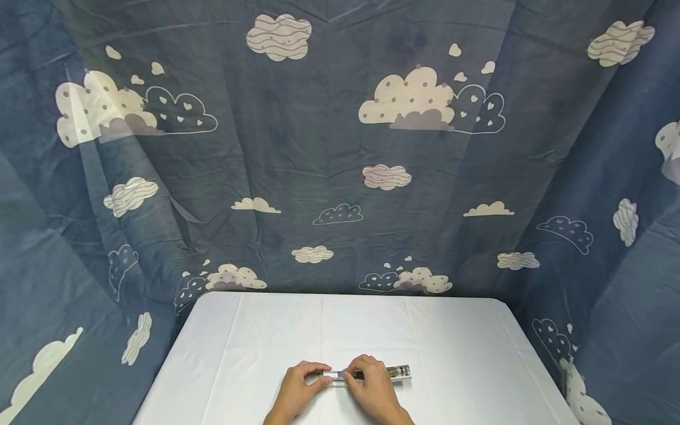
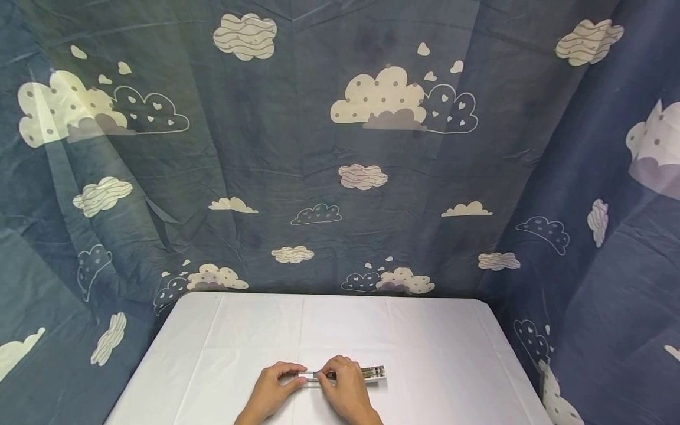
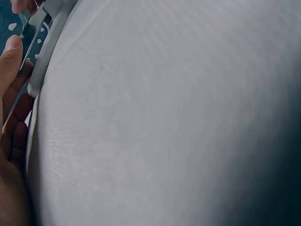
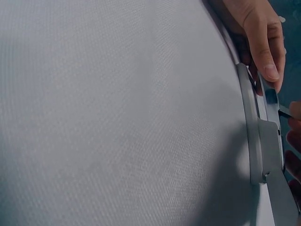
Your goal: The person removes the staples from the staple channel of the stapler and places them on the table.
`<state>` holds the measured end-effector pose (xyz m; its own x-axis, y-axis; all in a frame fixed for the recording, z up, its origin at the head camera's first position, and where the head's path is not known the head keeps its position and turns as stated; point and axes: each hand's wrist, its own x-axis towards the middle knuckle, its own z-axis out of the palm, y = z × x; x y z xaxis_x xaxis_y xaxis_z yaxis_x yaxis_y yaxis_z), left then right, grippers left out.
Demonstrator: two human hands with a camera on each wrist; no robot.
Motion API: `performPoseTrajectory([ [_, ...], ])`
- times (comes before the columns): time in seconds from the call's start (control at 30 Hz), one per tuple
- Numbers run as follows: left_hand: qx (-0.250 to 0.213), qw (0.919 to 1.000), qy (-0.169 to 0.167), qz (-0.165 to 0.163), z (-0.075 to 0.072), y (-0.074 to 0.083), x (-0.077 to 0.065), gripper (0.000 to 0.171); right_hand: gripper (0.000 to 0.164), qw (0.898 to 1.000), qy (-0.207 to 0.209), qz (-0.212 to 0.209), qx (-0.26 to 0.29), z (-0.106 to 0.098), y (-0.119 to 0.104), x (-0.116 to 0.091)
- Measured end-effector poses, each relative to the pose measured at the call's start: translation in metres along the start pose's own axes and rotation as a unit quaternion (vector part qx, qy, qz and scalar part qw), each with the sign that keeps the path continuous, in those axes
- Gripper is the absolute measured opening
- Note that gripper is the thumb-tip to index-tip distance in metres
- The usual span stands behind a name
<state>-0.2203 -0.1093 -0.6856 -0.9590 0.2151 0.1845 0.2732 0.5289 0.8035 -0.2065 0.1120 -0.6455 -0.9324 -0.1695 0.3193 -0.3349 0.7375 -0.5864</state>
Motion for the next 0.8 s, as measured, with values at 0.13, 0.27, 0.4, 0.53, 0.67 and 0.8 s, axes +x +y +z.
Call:
performPoseTrajectory([
  [0.13, 0.004, 0.9999, 0.003, 0.01, -0.001, 0.0, 0.0, 0.029, 0.01, 1.0, -0.01, 0.002, 0.001, -0.003, 0.0, 0.001],
  [0.27, 0.004, 0.9999, 0.001, 0.014, -0.001, 0.0, 0.0, 0.029, 0.01, 1.0, -0.018, -0.004, 0.001, -0.006, 0.001, 0.001],
  [0.4, 0.004, 1.0, 0.0, 0.009, -0.001, -0.001, -0.001, 0.03, 0.007, 1.0, -0.023, -0.015, 0.001, -0.008, 0.002, 0.001],
  [0.53, 0.0, 1.0, 0.001, 0.006, 0.0, -0.002, -0.001, 0.029, 0.006, 0.999, -0.029, -0.019, 0.004, -0.009, 0.004, 0.001],
  [0.67, -0.002, 1.0, 0.001, 0.004, 0.0, -0.001, -0.001, 0.028, 0.007, 0.999, -0.032, -0.021, 0.006, -0.011, 0.005, 0.0],
  [0.8, 0.0, 1.0, 0.003, 0.002, 0.0, -0.001, -0.001, 0.028, 0.006, 0.999, -0.027, -0.026, 0.01, -0.013, 0.005, 0.001],
])
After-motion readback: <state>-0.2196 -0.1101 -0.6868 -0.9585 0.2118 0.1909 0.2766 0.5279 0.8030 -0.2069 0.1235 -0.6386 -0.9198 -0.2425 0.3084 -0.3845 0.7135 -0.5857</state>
